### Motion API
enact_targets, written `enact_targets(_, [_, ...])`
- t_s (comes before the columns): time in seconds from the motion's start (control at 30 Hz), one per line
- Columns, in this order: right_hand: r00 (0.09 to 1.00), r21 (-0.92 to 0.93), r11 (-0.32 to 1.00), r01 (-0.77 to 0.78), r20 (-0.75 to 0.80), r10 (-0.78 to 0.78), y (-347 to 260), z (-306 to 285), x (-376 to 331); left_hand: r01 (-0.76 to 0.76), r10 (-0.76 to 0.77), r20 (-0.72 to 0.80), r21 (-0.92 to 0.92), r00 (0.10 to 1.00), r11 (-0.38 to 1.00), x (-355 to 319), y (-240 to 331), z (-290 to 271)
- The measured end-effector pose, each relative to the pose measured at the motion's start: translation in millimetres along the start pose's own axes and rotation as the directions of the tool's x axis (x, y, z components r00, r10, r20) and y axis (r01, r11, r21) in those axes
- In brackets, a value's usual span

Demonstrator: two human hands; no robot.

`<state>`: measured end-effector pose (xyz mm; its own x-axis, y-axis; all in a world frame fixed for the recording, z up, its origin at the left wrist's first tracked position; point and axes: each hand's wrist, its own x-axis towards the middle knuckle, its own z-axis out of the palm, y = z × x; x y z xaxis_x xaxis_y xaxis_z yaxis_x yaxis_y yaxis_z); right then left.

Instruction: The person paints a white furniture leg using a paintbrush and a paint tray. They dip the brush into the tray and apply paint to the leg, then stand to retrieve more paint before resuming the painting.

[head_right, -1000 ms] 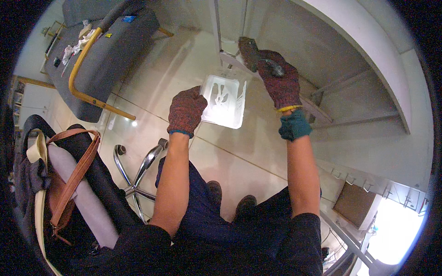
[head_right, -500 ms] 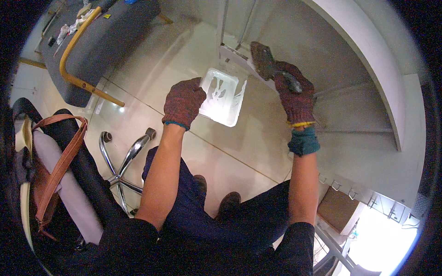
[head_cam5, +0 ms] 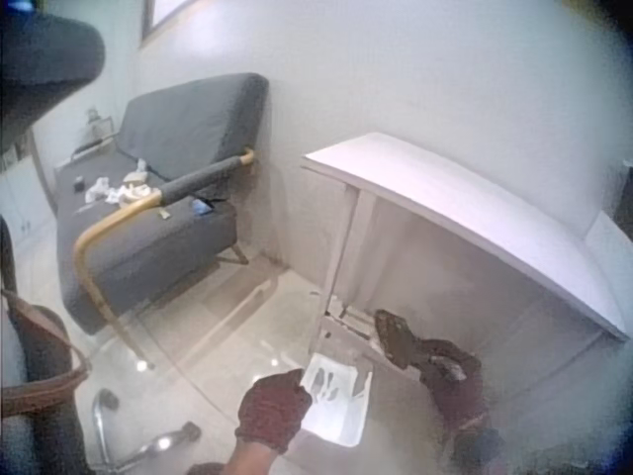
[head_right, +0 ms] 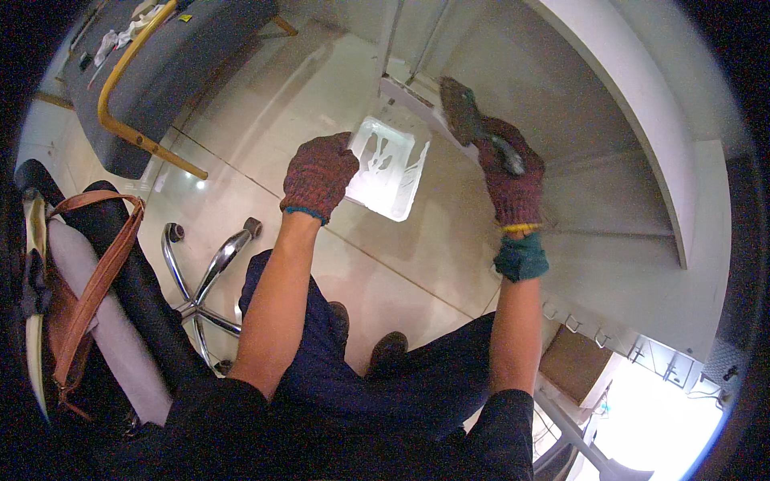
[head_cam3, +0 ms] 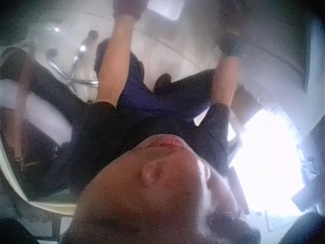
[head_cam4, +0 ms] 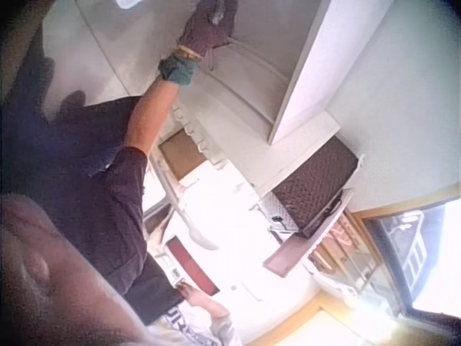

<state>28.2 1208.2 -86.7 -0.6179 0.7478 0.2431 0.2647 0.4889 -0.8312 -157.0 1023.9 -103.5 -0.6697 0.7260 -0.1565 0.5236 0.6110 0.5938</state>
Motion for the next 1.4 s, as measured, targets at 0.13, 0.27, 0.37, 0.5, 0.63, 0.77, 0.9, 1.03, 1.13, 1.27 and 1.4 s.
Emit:
enact_targets(0.13, [0.978, 0.167, 0.973, -0.161, -0.109, 0.180, -11.8, -26.2, -19.8, 0.007, -0.007, 0.010, -0.001, 1.000, 1.000, 3.3, -1.5, 0.3])
enact_targets(0.27, [0.887, 0.524, 0.842, -0.132, -0.317, 0.336, -21.6, -23.0, -43.6, -0.096, 0.088, -0.170, -0.039, 0.982, 0.995, 4.9, -10.1, 11.6])
enact_targets(0.37, [0.880, 0.597, 0.792, -0.126, -0.302, 0.367, -35.9, -26.7, -68.1, -0.191, 0.182, -0.177, -0.031, 0.967, 0.981, 5.1, -1.5, 9.7])
enact_targets(0.5, [0.951, 0.541, 0.830, -0.137, -0.165, 0.264, -56.6, -28.3, -86.5, -0.289, 0.274, -0.319, -0.002, 0.908, 0.957, 2.1, 7.2, 10.5])
enact_targets(0.63, [0.954, 0.478, 0.862, -0.172, -0.138, 0.267, -60.0, -9.8, -93.9, -0.324, 0.274, -0.362, -0.086, 0.891, 0.942, 3.8, 16.5, 15.4])
enact_targets(0.77, [0.959, 0.392, 0.907, -0.157, -0.160, 0.235, -60.2, 5.4, -100.3, -0.374, 0.318, -0.406, -0.066, 0.857, 0.925, 6.1, 20.5, 19.3])
enact_targets(0.9, [0.978, 0.084, 0.994, -0.064, -0.193, 0.079, -53.1, 17.2, -113.1, -0.392, 0.332, -0.409, -0.070, 0.850, 0.917, 5.5, 27.2, 20.8])
enact_targets(1.03, [0.973, -0.107, 0.994, 0.002, -0.229, -0.026, -52.0, 30.0, -117.2, -0.343, 0.310, -0.401, -0.012, 0.862, 0.939, 5.7, 31.5, 25.3])
enact_targets(1.13, [0.952, 0.203, 0.972, -0.121, -0.253, 0.172, -57.1, 31.6, -115.4, -0.327, 0.296, -0.387, -0.016, 0.874, 0.945, 4.9, 31.9, 27.2])
enact_targets(1.27, [0.913, 0.426, 0.891, -0.158, -0.280, 0.296, -58.8, 21.9, -108.4, -0.297, 0.272, -0.369, -0.012, 0.888, 0.955, 5.3, 32.7, 27.3])
enact_targets(1.4, [0.903, 0.418, 0.905, -0.081, -0.354, 0.244, -57.9, 24.3, -105.1, -0.386, 0.324, -0.435, -0.058, 0.840, 0.921, 7.2, 31.9, 31.5])
